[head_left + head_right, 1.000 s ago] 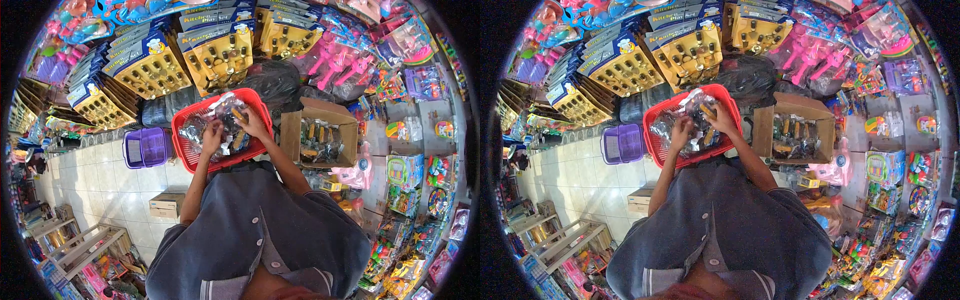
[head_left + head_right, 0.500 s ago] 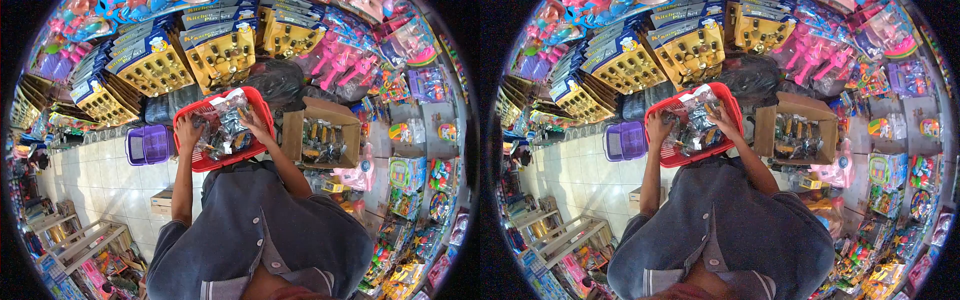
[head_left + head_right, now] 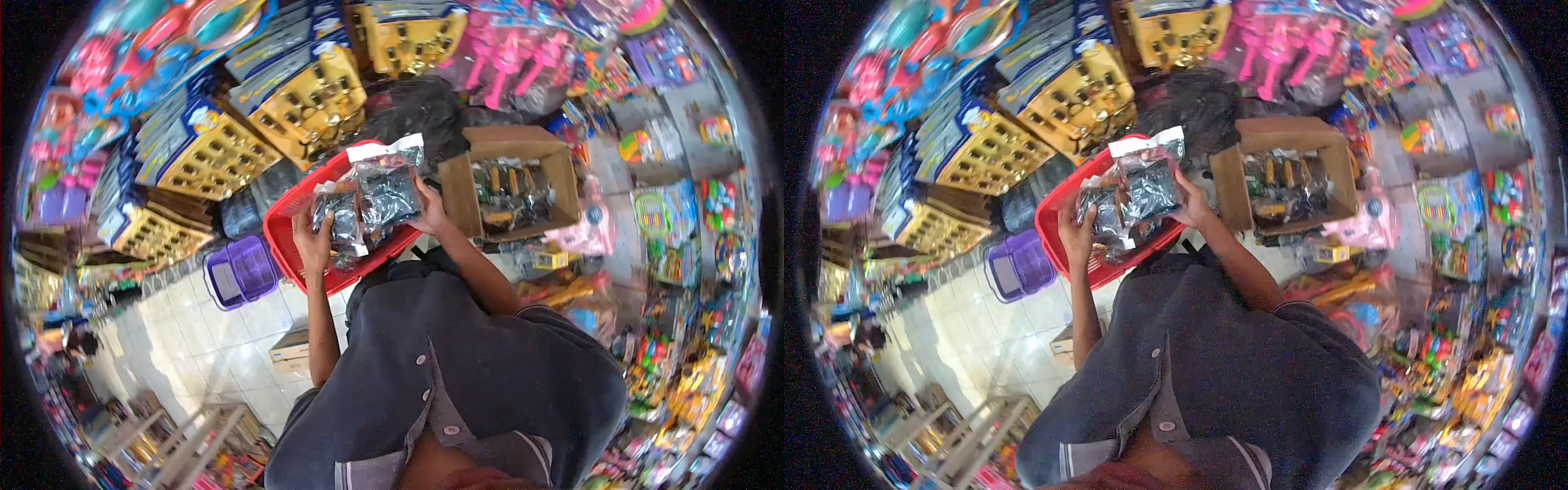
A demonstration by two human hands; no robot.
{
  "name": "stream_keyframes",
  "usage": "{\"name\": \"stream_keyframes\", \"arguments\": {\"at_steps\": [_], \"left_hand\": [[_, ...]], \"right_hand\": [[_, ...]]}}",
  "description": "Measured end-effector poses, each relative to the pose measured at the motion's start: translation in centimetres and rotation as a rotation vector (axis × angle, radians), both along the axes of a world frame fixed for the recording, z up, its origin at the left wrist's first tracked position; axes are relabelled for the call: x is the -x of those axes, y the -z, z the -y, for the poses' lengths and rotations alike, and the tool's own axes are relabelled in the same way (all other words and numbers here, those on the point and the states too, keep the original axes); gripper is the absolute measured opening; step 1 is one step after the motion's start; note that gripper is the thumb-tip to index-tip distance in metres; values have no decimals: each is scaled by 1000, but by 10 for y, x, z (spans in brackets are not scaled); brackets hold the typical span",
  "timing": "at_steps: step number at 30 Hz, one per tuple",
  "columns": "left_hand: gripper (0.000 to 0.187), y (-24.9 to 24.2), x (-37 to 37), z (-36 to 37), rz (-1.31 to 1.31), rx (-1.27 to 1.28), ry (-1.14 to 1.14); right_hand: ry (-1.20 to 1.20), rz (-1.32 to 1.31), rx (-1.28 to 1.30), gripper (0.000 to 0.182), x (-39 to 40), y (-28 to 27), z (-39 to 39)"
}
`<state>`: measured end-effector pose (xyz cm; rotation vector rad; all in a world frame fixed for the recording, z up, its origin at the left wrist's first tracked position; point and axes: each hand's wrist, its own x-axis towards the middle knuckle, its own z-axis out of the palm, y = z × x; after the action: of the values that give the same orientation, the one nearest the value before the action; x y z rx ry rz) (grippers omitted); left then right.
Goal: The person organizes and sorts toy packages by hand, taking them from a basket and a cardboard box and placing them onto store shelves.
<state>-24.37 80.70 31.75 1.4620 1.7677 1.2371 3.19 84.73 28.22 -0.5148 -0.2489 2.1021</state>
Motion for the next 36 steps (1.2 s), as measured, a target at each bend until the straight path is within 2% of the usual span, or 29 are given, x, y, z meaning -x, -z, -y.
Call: {"name": "stream_keyframes", "arguments": {"at_steps": [2, 5, 8, 9, 12, 15, 17, 20, 22, 23, 26, 29, 32, 33, 36], "left_hand": [[53, 10, -19, -2, 115, 25, 37], [48, 34, -53, -8, 304, -2, 126], [47, 28, -90, -17, 304, 20, 253], [45, 22, -102, -22, 135, -15, 283], [45, 4, -149, -28, 366, 20, 357], [49, 13, -186, -40, 225, 30, 407], [50, 27, -203, -52, 174, 86, 468], [50, 5, -232, -55, -61, -36, 533], [50, -3, -254, -52, 28, 48, 533], [50, -7, -264, -53, 27, 57, 553], [50, 4, -297, -63, 95, 47, 611], [53, 4, -341, -70, -47, 15, 696], [56, 28, -386, -80, -60, 34, 783], [58, 47, -401, -84, 12, 5, 809], [57, 63, -437, -94, -76, 64, 858]], "right_hand": [[38, -63, -20, 52, -15, -4, 6], [78, 90, 25, 48, -47, 0, 18], [142, 165, -4, 50, -83, 4, 32], [199, 200, -1, 52, -92, -8, 39], [289, 208, 13, 57, -131, -13, 56], [307, 90, -29, 60, -183, 42, 71], [354, 107, -3, 58, -211, 47, 82], [462, 130, 33, 55, -252, 49, 98], [571, 195, 62, 60, -272, 36, 107], [637, 101, 52, 54, -282, 30, 106], [728, 151, 101, 51, -318, 29, 110], [739, 223, 157, 47, -351, 27, 113], [734, 313, 189, 47, -380, 35, 110], [742, 365, 195, 48, -387, 33, 108], [701, 459, 264, 44, -412, 34, 105]]}}
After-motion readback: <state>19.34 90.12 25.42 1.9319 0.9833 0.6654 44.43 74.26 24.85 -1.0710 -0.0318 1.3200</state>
